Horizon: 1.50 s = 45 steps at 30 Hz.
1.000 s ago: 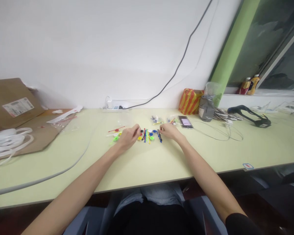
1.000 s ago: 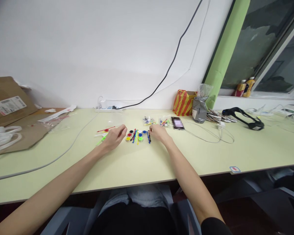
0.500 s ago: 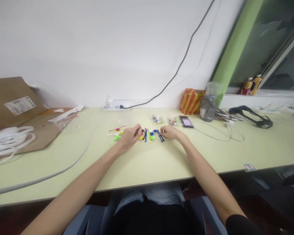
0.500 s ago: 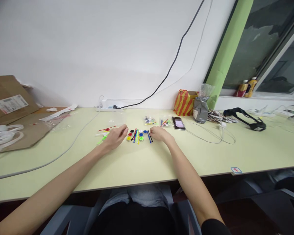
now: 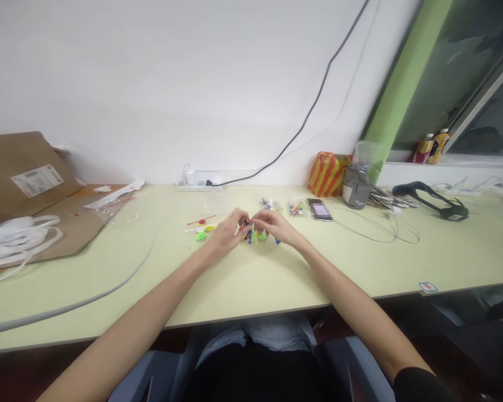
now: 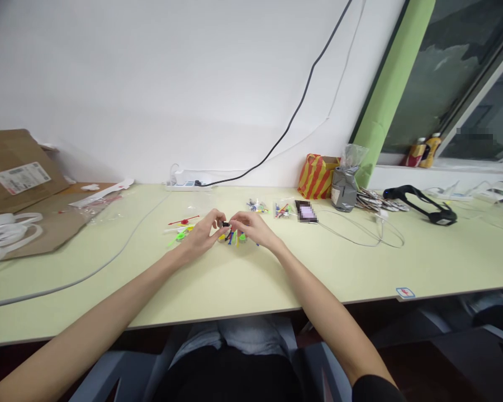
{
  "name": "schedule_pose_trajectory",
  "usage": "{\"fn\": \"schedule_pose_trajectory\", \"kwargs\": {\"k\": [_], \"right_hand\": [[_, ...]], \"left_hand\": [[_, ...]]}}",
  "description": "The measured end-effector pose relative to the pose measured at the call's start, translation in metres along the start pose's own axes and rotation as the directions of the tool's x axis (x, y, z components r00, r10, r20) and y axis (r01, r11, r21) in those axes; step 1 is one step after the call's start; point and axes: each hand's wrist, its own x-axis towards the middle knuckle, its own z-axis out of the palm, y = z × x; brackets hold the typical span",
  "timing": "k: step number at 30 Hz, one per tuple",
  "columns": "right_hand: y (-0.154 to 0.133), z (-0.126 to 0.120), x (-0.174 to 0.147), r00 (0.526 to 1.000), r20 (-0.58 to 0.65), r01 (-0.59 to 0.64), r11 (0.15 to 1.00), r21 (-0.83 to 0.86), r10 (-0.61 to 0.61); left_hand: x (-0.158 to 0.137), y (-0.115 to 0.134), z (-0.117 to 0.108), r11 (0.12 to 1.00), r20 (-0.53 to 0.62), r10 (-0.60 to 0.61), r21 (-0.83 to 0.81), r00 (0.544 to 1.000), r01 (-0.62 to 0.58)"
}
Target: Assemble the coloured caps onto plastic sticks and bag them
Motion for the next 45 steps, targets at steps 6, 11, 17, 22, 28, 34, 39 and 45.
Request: {"fn": "schedule_pose_trajectory", "kwargs": {"k": [6, 11, 17, 22, 28, 34, 39, 45], "right_hand": [[-0.004, 0.018, 0.003, 0.997, -0.063, 0.06, 0.992, 0.112, -0.053], [0.007, -0.012, 0.001, 0.982, -0.186, -0.045, 0.905, -0.423, -0.039], [0.022, -0.037, -0.004, 0.992, -0.105, -0.123, 0.75, -0.65, 0.071], [0.024, -0.037, -0.003, 0.995, -0.01, -0.082, 0.757, -0.648, 0.099], [0.026, -0.036, -0.002, 0.995, 0.079, -0.003, 0.778, -0.628, 0.067], [0.031, -0.034, 0.0, 0.99, 0.127, 0.038, 0.743, -0.669, 0.064], [0.032, -0.029, 0.001, 0.987, 0.152, 0.062, 0.722, -0.689, 0.059], [0.033, -0.029, 0.0, 0.992, 0.121, 0.051, 0.721, -0.691, 0.045]], "left_hand": [[-0.002, 0.0, 0.003, 0.998, -0.024, -0.059, -0.014, 0.998, 0.059], [0.0, -0.002, 0.0, 0.999, -0.069, -0.041, 0.024, 0.997, 0.042], [-0.001, -0.003, -0.002, 0.998, -0.03, -0.036, 0.046, 0.999, 0.038], [-0.002, -0.003, -0.002, 0.998, -0.021, -0.045, 0.043, 0.999, 0.046], [-0.001, -0.002, -0.002, 0.999, -0.016, -0.032, 0.042, 0.999, 0.033], [-0.001, -0.005, -0.001, 0.998, -0.014, -0.013, 0.055, 1.0, 0.013], [-0.001, -0.006, 0.0, 0.997, -0.007, 0.008, 0.081, 1.0, -0.008], [0.006, -0.015, -0.016, 0.924, -0.01, 0.011, 0.383, 1.0, -0.006]]}}
